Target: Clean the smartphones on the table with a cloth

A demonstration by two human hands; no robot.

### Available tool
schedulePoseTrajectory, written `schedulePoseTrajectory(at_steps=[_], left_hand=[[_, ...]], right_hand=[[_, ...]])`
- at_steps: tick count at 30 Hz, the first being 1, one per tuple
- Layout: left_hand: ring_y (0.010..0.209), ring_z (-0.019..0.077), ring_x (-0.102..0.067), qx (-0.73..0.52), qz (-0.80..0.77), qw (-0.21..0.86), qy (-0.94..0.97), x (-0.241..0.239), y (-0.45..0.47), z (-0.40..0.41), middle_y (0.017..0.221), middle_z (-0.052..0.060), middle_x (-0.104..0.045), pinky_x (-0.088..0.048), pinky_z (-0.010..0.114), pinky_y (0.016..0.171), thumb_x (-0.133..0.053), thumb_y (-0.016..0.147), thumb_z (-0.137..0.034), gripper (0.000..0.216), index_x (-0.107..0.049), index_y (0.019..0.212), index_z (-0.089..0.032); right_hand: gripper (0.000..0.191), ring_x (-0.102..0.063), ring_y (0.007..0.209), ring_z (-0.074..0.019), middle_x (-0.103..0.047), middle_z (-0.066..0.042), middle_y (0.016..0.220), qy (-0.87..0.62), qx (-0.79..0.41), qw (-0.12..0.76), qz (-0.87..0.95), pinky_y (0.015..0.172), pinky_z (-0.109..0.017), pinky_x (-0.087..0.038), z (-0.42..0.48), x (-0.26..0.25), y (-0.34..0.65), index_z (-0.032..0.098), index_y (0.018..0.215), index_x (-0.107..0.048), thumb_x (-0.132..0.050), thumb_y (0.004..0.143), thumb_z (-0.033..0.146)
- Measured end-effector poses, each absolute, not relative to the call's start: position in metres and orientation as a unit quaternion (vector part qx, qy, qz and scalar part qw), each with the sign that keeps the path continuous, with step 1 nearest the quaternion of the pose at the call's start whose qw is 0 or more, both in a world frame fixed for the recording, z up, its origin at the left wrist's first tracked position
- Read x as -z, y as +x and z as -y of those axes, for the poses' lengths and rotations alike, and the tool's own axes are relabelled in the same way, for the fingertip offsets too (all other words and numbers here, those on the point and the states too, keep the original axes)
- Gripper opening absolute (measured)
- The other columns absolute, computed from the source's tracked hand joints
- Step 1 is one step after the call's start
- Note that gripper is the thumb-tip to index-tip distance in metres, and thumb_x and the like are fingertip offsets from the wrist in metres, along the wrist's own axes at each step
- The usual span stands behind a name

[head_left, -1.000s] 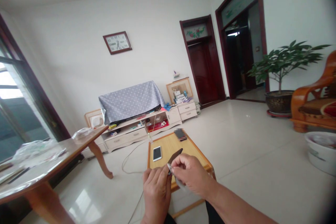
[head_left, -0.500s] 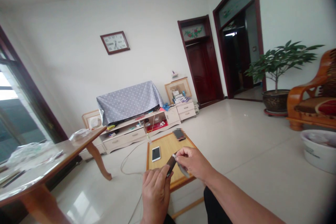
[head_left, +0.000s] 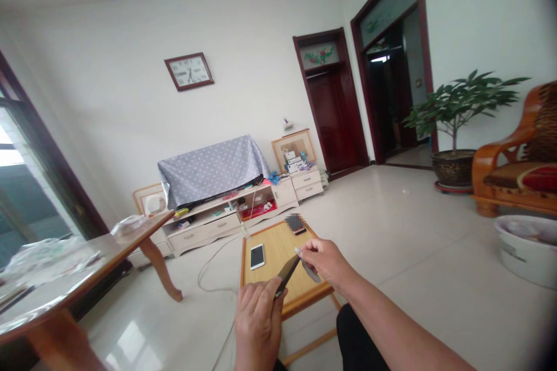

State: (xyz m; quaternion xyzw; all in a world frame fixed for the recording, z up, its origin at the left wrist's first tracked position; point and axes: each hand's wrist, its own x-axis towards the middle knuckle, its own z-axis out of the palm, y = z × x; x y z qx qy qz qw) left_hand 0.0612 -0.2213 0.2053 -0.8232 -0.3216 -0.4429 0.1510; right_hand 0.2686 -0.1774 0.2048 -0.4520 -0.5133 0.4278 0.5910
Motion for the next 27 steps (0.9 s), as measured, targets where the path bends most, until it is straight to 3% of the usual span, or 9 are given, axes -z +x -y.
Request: schedulePoseTrajectory(at_steps=[6, 14, 20, 27], left_hand=[[0.085, 0.0187, -0.064, 0.438, 0.325, 0.146, -0.825, -0.203, 0.061, 0.218, 0.098, 0.004, -0.072, -0.047, 0.034, 0.080, -0.062, 0.093, -0.014, 0.029, -0.062, 0.121, -0.024], [0.088, 0.0184, -0.064, 0.442, 0.318, 0.125, -0.829, -0.204, 0.059, 0.221, 0.097, 0.004, -0.071, -0.047, 0.034, 0.081, -0.061, 0.094, -0.015, 0.029, -0.061, 0.121, -0.023], [0.088, 0.0193, -0.064, 0.442, 0.338, 0.106, -0.824, -0.200, 0.060, 0.219, 0.096, 0.004, -0.072, -0.048, 0.034, 0.081, -0.061, 0.094, -0.018, 0.025, -0.063, 0.118, -0.025], [0.093, 0.0186, -0.067, 0.499, 0.370, 0.017, -0.784, -0.206, 0.061, 0.223, 0.099, 0.003, -0.073, -0.051, 0.030, 0.082, -0.059, 0.096, -0.026, 0.018, -0.067, 0.111, -0.026]], right_hand=[[0.016, -0.047, 0.052, -0.0097, -0.059, 0.003, 0.061, -0.413, -0.414, 0.572, 0.575, 0.049, -0.021, -0.035, 0.202, -0.213, 0.252, 0.018, 0.079, -0.068, -0.066, 0.080, 0.033], [0.024, -0.042, 0.047, -0.0095, -0.052, 0.005, 0.053, -0.458, -0.432, 0.596, 0.500, 0.045, -0.022, -0.031, 0.173, -0.198, 0.273, 0.017, 0.073, -0.063, -0.068, 0.078, 0.040], [0.022, -0.045, 0.051, -0.0096, -0.057, 0.003, 0.060, -0.404, -0.449, 0.582, 0.545, 0.047, -0.021, -0.034, 0.192, -0.203, 0.258, 0.017, 0.077, -0.066, -0.068, 0.080, 0.038], [0.027, -0.043, 0.051, -0.0083, -0.054, 0.003, 0.056, -0.406, -0.519, 0.623, 0.423, 0.047, -0.020, -0.029, 0.162, -0.189, 0.284, 0.016, 0.072, -0.064, -0.079, 0.072, 0.039]])
